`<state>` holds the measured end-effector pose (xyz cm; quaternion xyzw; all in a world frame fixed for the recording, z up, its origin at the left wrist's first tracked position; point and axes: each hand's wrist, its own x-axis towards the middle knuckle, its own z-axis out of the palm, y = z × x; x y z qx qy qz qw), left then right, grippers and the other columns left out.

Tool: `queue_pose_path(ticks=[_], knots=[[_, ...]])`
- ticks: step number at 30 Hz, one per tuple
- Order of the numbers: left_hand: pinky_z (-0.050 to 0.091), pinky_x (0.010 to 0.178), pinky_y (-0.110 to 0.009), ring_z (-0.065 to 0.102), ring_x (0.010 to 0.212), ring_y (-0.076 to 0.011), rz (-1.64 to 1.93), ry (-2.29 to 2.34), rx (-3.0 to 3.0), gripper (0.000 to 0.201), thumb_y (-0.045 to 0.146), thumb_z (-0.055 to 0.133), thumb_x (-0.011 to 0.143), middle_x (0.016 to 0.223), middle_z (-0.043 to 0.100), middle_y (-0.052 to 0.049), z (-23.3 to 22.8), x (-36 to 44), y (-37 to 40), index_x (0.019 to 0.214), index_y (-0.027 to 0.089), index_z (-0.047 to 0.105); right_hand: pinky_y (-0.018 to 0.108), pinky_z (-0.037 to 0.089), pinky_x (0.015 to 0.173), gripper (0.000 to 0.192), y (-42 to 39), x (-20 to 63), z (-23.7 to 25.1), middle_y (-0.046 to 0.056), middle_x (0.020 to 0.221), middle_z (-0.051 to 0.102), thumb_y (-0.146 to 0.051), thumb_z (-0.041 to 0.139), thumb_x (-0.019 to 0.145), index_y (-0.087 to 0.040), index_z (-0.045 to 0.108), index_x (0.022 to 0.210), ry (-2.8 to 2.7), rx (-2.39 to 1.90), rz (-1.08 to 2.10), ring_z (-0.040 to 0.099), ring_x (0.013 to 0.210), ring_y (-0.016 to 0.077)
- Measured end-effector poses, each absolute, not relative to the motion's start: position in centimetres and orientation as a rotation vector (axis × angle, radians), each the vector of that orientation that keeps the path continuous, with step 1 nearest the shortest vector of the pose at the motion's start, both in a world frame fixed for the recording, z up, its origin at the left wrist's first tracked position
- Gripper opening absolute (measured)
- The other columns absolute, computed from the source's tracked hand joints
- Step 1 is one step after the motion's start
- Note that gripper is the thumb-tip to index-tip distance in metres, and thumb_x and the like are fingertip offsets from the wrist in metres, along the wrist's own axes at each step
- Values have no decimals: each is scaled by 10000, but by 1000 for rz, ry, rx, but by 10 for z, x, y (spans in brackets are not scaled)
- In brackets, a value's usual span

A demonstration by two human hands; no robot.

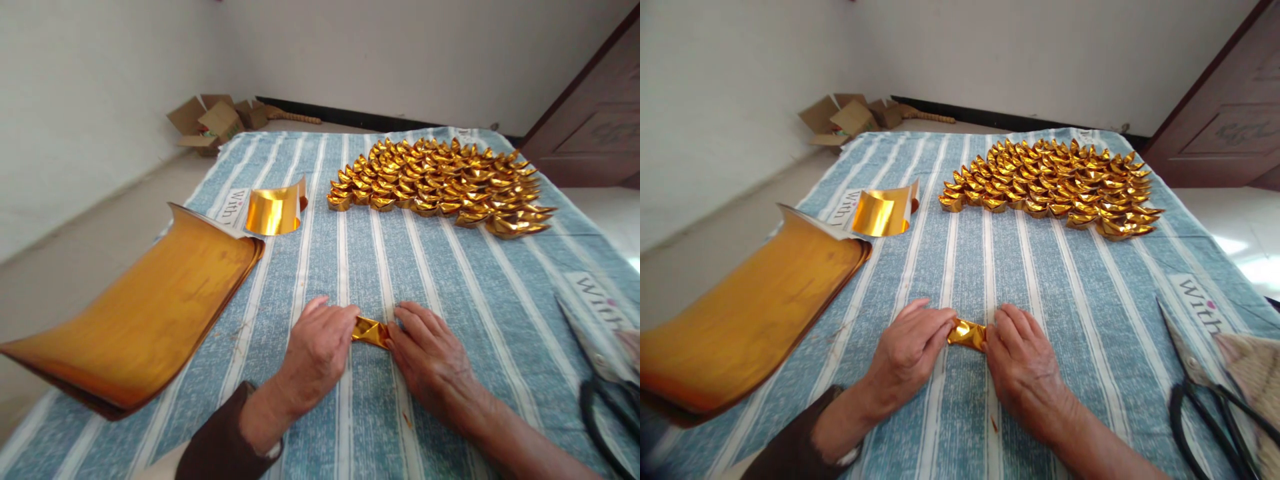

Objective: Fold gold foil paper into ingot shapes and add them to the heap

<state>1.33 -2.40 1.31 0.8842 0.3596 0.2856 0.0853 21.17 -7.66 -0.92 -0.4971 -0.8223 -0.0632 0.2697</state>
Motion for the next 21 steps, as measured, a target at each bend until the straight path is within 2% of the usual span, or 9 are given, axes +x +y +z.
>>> queue_pose_path(ticks=[4,8,13,16,21], knots=[[476,906,-471,639,713,-182,752,996,2729,234,94,379,964,811,683,-26,16,10,-22,1112,145,552,439,523,894,205,-76,211,-10,134,1004,652,-116,452,957,-113,656,932,-2199,-1339,-191,562,1093,284],[462,927,-486,639,750,-195,647,972,2773,240,91,359,957,822,682,-36,21,12,-22,1043,163,572,429,515,898,229,-76,211,-9,134,1001,653,-120,433,965,-122,653,903,-2204,-1356,-171,561,1086,274],[504,836,-432,633,786,-203,694,961,2769,235,103,359,970,847,680,-60,25,19,-26,974,157,588,413,511,887,241,-75,210,-8,124,977,653,-120,418,969,-136,649,901,-2198,-1350,-175,563,1068,264],[528,841,-415,641,865,-208,762,895,2750,235,109,371,974,940,691,-91,27,23,-35,1011,141,600,420,509,893,259,-75,211,-10,128,983,651,-117,400,972,-135,651,913,-2203,-1347,-169,555,1075,266],[503,975,-471,603,1135,-264,721,766,2793,341,105,329,976,1212,652,-164,22,26,-55,1219,67,565,436,503,924,292,-77,212,-12,135,1029,644,-113,371,975,-121,662,946,-2208,-1338,-192,540,1086,268]])
